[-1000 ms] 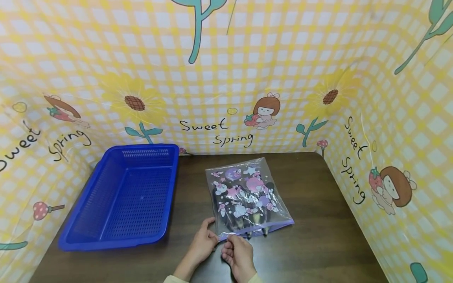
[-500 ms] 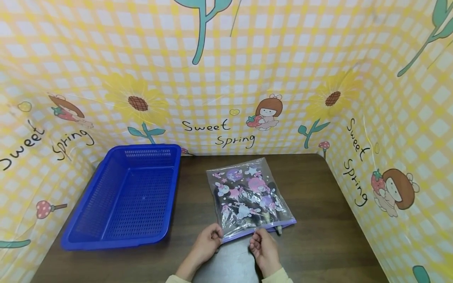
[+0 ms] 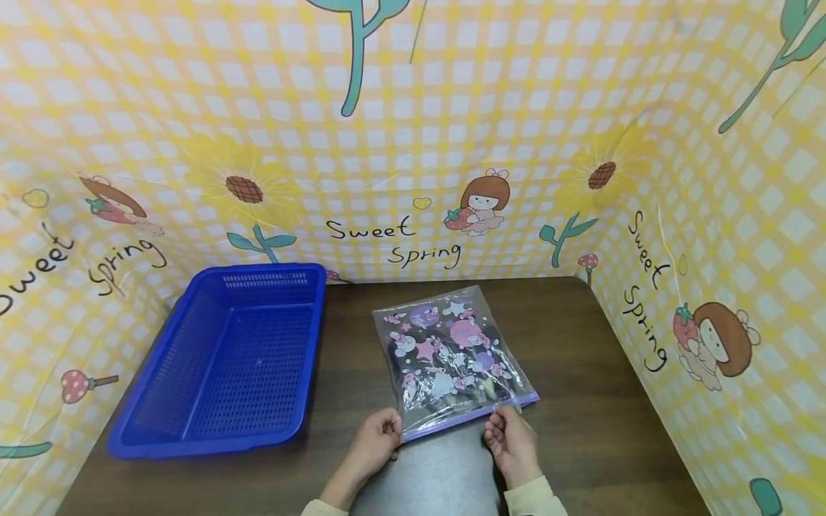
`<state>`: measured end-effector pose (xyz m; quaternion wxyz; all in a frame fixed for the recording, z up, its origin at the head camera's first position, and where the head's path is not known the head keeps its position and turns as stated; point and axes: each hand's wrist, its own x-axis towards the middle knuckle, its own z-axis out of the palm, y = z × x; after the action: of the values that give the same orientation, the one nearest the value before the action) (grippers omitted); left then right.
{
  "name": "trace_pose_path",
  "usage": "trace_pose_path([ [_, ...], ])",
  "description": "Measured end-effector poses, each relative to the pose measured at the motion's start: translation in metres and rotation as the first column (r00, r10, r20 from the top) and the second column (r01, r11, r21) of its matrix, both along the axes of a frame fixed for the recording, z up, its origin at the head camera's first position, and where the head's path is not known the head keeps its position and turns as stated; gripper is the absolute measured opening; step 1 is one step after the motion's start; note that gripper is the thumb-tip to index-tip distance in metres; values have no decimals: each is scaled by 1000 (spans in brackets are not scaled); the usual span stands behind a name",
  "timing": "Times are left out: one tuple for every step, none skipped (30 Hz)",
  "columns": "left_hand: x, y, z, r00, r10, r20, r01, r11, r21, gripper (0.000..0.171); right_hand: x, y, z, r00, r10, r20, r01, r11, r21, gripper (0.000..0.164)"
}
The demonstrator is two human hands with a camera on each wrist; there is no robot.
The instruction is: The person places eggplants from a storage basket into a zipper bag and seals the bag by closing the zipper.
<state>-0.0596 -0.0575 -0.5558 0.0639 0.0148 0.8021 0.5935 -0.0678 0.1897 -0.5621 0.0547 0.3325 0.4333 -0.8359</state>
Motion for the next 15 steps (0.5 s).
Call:
trace_pose_path([
  [0, 0, 0, 1000, 2, 8, -2, 1000, 9, 23, 0, 4, 0, 1000, -4, 1, 4, 1000, -1, 32],
  [0, 0, 0, 1000, 4, 13, -4, 1000, 11, 23, -1, 8, 0, 1000, -5, 3, 5, 1000, -2, 33],
  [1, 0, 0, 1000, 7, 21, -7, 1000, 15, 23, -1, 12, 0, 1000, -6, 7, 6, 1000, -4, 33],
  [1, 0, 0, 1000, 8, 27, -9, 1000, 17, 23, -1, 16, 0, 1000, -7, 10, 7, 1000, -7, 34],
  [1, 0, 0, 999, 10, 31, -10, 1000, 16, 22, -1, 20, 1, 1000, -9, 14, 9, 1000, -13, 34],
  [1, -1, 0, 999, 12, 34, -12, 1000, 18, 22, -2, 23, 2, 1000, -12, 16, 12, 1000, -17, 35],
  [1, -1, 0, 999, 13, 36, -14, 1000, 18, 22, -2, 27, 2, 1000, -16, 17, 16, 1000, -21, 35],
  [1, -2, 1, 999, 14, 37, -14, 1000, 16, 21, -3, 30, 3, 1000, -21, 16, 21, 999, -26, 35],
  [1, -2, 1, 999, 14, 38, -14, 1000, 17, 21, -4, 34, 4, 999, -31, 14, 32, 999, -31, 36],
  [1, -3, 1, 999, 12, 38, -13, 1000, 13, 20, -4, 38, 4, 999, -45, 13, 46, 998, -37, 36],
  [1, -4, 2, 999, 12, 39, -12, 1000, 9, 20, -5, 41, 5, 998, -58, 11, 59, 997, -42, 36],
  [1, -4, 2, 999, 11, 42, -12, 1000, 9, 19, -6, 44, 6, 998, -68, 10, 69, 997, -43, 37],
  [1, -5, 3, 999, 10, 45, -10, 1000, 5, 19, -7, 47, 6, 997, -75, 10, 76, 996, -45, 37],
  [1, -6, 3, 999, 9, 46, -9, 1000, 3, 19, -7, 49, 6, 997, -82, 11, 82, 996, -47, 37],
  [1, -6, 4, 999, 8, 50, -8, 1000, 0, 19, -8, 50, 6, 996, -84, 10, 85, 995, -47, 37],
])
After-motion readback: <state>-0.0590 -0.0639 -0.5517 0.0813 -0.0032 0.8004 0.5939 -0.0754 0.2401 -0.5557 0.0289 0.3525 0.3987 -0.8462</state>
